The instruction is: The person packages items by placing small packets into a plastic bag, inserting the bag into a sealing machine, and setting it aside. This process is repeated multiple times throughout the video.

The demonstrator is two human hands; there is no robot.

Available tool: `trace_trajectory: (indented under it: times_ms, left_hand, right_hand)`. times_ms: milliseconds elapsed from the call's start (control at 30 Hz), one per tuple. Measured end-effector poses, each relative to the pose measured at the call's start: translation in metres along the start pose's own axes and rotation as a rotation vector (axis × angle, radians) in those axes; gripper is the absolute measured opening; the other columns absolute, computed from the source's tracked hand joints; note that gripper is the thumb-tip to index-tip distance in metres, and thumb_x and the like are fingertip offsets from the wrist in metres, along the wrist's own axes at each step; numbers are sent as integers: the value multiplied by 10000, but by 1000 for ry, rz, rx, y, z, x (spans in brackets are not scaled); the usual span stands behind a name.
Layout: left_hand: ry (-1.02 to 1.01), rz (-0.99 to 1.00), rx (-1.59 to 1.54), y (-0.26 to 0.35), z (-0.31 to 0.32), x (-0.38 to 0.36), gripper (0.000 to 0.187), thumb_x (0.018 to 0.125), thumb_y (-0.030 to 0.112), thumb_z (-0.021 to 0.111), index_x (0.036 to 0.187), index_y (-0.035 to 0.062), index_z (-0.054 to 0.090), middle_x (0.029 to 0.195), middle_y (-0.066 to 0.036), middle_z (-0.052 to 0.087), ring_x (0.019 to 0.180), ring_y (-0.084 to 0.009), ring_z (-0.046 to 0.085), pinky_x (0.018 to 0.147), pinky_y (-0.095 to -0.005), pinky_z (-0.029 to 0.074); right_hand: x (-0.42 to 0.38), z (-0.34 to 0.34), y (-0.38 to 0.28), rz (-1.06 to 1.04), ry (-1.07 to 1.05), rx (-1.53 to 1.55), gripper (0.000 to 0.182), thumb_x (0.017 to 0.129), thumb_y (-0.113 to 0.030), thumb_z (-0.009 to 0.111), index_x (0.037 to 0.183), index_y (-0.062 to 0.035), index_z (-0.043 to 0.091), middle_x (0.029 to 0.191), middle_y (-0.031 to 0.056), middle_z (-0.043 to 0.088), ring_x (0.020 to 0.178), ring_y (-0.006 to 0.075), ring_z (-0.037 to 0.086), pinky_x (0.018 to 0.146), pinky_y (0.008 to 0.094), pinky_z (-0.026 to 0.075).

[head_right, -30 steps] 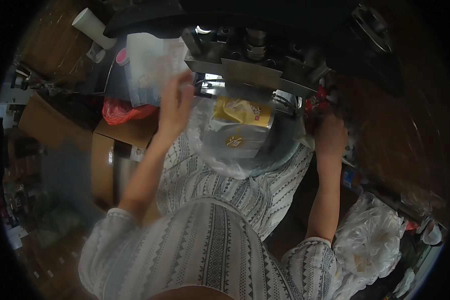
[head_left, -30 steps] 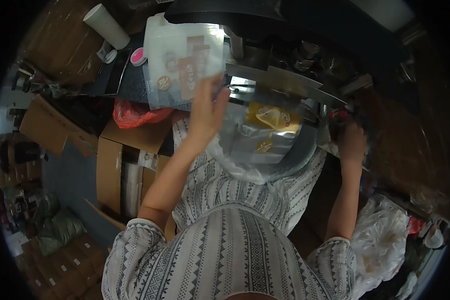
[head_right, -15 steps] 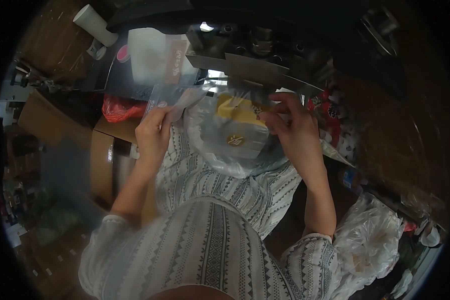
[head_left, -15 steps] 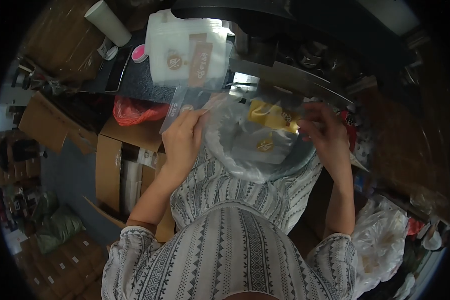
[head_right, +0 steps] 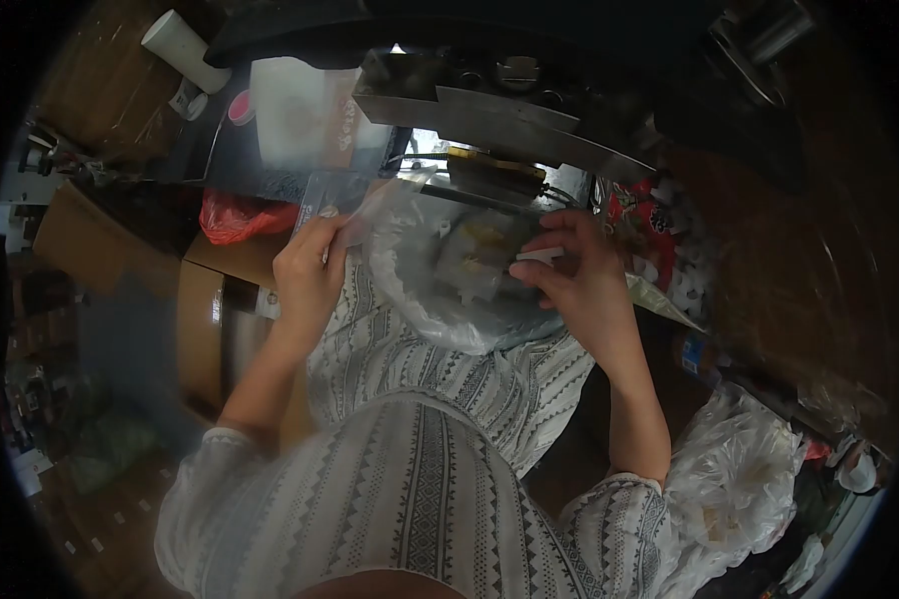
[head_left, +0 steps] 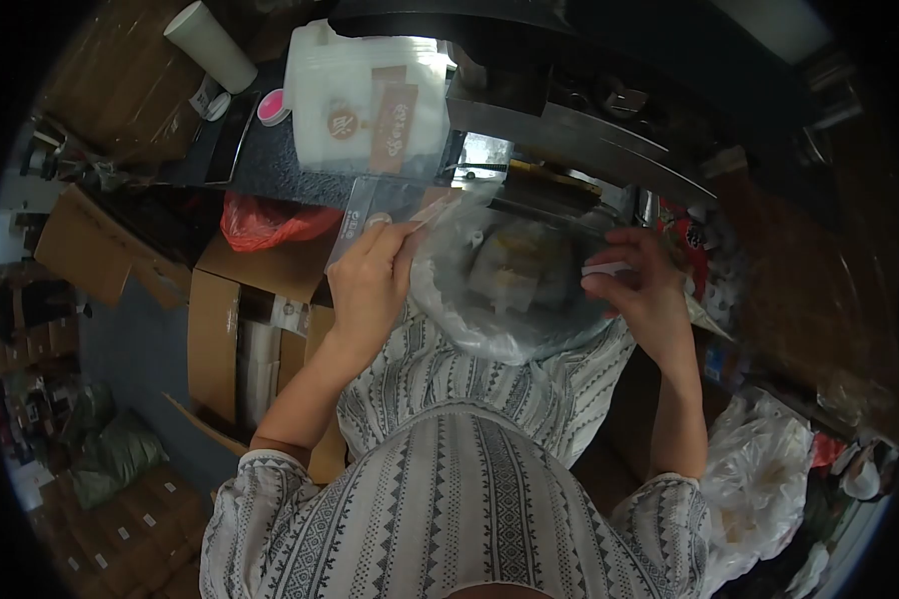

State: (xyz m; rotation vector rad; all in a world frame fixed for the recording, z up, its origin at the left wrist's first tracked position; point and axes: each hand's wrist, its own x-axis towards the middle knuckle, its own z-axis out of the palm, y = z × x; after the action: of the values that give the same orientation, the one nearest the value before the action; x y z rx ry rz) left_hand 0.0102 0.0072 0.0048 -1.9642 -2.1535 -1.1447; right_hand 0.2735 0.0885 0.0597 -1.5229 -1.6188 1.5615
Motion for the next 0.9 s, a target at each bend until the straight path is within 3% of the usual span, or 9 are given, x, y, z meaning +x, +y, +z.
trace_trajectory:
  times_ms: [133, 400, 533, 567, 633, 667, 733, 833, 900]
  left_hand:
    - [-12, 7, 16, 5, -1, -1, 93, 813, 74, 682, 904, 62, 664, 765, -104, 607, 634, -294, 609, 533, -362, 461]
    - [-116, 160, -72, 19, -2, 0, 98, 799, 80, 696, 887, 65, 658, 750, -77, 604, 625, -278, 611, 537, -357, 466]
    - [-366, 130, -301, 18, 9, -3, 100, 821, 98, 679, 896, 38, 653, 771, -106, 622, 639, -269, 620, 547, -337, 471]
    - [-367, 131, -302, 18, 17, -4, 100, 821, 98, 679, 896, 38, 653, 771, -106, 622, 639, -269, 620, 547, -337, 471]
    - [-490, -116, -579, 21, 36, 1, 159, 870, 133, 649, 931, -14, 650, 780, -120, 655, 642, -201, 647, 571, -294, 488]
    - [-487, -117, -578, 23, 43, 8, 159, 870, 133, 649, 931, -14, 650, 780, -120, 655, 642, -201, 647, 571, -294, 488]
    - [-665, -654, -953, 27, 56, 24, 243, 918, 180, 610, 964, -56, 647, 785, -115, 674, 672, -130, 653, 608, -257, 502]
    - [-597, -646, -893, 34, 67, 48, 312, 922, 226, 625, 966, -82, 642, 775, -90, 668, 694, -102, 644, 621, -251, 512]
    - [-622, -676, -935, 31, 71, 47, 327, 934, 254, 610, 983, -67, 652, 796, -76, 668, 714, -102, 643, 611, -251, 504]
  right_hand:
    - [14, 5, 19, -284, 54, -224, 337, 803, -51, 714, 1103, -16, 565, 954, 73, 666, 826, 132, 648, 635, 244, 481]
    - [25, 29, -9, -943, 54, -543, 235, 823, -35, 679, 1054, -37, 637, 972, 100, 664, 838, 248, 634, 769, 325, 503]
    - [29, 26, 0, -833, -135, -405, 279, 827, -50, 684, 1100, -33, 632, 1005, 106, 666, 882, 238, 636, 783, 317, 504]
    - [29, 25, 2, -634, -100, -271, 304, 830, -62, 687, 1126, -36, 628, 1026, 110, 667, 901, 234, 640, 795, 315, 502]
    - [30, 20, 3, -440, -67, -140, 329, 833, -75, 690, 1153, -40, 623, 1046, 113, 668, 920, 230, 645, 807, 313, 500]
    - [29, 15, 5, -471, 67, -199, 345, 840, -92, 689, 1174, -42, 617, 1050, 114, 672, 933, 222, 649, 810, 307, 499]
    - [23, 2, 7, -501, 202, -258, 361, 847, -109, 687, 1194, -45, 610, 1054, 116, 676, 945, 215, 653, 812, 302, 498]
    - [6, -24, 12, -499, 222, -553, 357, 837, -104, 682, 1187, -70, 619, 1022, 132, 683, 935, 233, 669, 795, 311, 509]
    - [1, -40, 20, -322, 423, -868, 347, 820, -110, 678, 1164, -95, 635, 986, 153, 683, 873, 272, 680, 767, 336, 518]
